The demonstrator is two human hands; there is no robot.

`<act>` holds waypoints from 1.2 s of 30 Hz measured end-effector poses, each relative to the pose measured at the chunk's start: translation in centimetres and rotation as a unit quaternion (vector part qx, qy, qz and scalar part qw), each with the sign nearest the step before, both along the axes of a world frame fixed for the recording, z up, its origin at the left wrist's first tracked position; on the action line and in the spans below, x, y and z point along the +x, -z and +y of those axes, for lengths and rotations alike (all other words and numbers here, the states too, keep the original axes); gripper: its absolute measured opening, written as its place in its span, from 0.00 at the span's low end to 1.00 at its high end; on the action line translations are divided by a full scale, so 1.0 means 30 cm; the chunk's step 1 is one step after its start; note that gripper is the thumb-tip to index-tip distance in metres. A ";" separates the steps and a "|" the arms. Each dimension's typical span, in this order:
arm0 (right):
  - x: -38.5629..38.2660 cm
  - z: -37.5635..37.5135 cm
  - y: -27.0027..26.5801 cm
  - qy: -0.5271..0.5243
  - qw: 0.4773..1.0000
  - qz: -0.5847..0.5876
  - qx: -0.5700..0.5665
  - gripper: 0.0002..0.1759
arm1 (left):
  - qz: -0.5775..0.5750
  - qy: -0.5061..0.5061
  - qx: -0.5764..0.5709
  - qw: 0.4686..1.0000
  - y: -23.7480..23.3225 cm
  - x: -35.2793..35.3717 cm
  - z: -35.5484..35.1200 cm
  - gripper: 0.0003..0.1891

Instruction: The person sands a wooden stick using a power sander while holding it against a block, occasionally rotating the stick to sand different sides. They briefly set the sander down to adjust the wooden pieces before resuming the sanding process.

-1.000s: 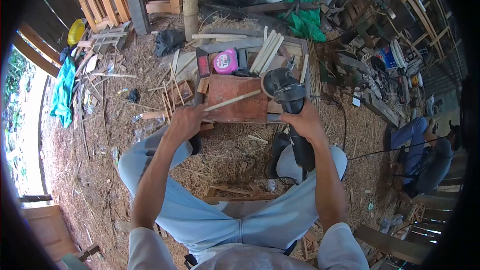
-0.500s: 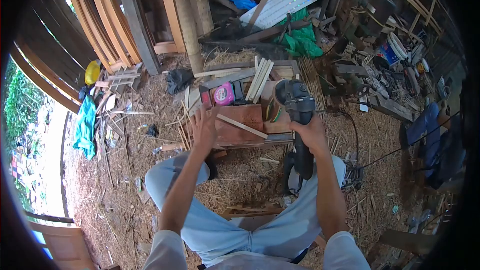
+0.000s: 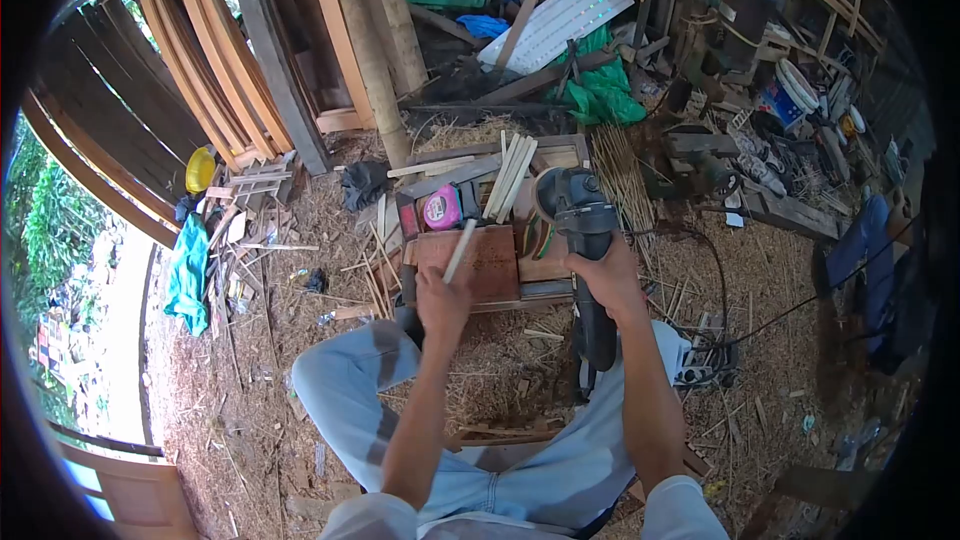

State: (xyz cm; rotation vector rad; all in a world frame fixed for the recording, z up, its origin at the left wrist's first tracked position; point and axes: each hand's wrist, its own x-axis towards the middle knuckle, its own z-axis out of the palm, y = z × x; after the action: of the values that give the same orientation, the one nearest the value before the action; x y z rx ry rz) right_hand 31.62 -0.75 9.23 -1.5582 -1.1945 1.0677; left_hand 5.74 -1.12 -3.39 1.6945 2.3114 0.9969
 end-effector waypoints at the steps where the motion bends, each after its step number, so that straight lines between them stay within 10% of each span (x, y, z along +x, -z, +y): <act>1: -0.004 -0.003 0.001 -0.007 1.000 0.013 -0.002 0.27 | -0.008 0.057 0.017 0.998 -0.011 -0.055 -0.029 0.17; 8: -0.058 -0.010 0.045 -0.070 0.997 -0.034 -0.009 0.29 | -0.011 0.304 -0.035 0.952 -0.118 -0.256 -0.094 0.21; 19: -0.215 -0.049 0.087 -0.230 0.960 -0.159 0.017 0.39 | -0.164 0.277 -0.240 0.916 -0.216 -0.318 -0.089 0.14; 36: -0.233 -0.046 0.109 -0.232 0.950 -0.206 -0.042 0.42 | -0.209 0.250 -0.254 0.911 -0.143 -0.334 -0.052 0.13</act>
State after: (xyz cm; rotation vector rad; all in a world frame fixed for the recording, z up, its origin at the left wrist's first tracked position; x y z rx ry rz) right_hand 24.63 -2.15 5.97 -1.6588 -1.8921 1.1251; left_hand -4.27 -2.69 0.89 1.5357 1.5598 0.5202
